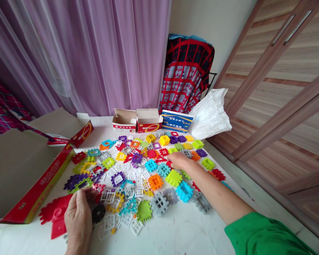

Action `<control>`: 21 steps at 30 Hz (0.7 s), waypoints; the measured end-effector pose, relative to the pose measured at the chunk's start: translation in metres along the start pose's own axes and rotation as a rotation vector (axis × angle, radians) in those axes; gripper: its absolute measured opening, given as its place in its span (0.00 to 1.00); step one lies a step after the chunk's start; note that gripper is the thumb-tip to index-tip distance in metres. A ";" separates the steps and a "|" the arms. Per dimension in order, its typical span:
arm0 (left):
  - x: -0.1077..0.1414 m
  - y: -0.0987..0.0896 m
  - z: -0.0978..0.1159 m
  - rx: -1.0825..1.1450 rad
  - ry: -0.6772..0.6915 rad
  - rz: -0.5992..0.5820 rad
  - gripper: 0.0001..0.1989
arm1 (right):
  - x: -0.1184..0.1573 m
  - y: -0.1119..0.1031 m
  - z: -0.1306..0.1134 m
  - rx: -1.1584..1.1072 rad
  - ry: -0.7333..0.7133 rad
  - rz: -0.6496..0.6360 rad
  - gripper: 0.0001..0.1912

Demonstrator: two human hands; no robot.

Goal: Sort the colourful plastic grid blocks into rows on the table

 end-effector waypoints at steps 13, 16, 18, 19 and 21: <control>0.000 -0.001 -0.006 0.049 -0.082 -0.014 0.23 | 0.009 0.001 0.009 -0.036 0.026 -0.048 0.13; 0.001 0.000 -0.004 0.064 -0.090 -0.015 0.23 | 0.010 -0.003 0.006 -0.037 0.034 -0.030 0.11; 0.001 0.000 -0.003 0.073 -0.103 -0.016 0.22 | 0.009 -0.005 0.004 -0.038 0.040 -0.017 0.11; 0.001 0.000 -0.002 0.073 -0.106 -0.016 0.22 | 0.008 -0.006 0.003 -0.037 0.045 -0.014 0.12; 0.002 0.000 0.000 0.063 -0.105 -0.014 0.22 | 0.007 -0.007 0.003 -0.034 0.052 -0.013 0.13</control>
Point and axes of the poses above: each hand's wrist, its own x-axis away from the middle knuckle, its own y-axis out of the palm, z = x × y, the point moved 3 cm from there along -x, towards the middle knuckle, and after that the axes turned 10 degrees about y, right-handed, at the moved point
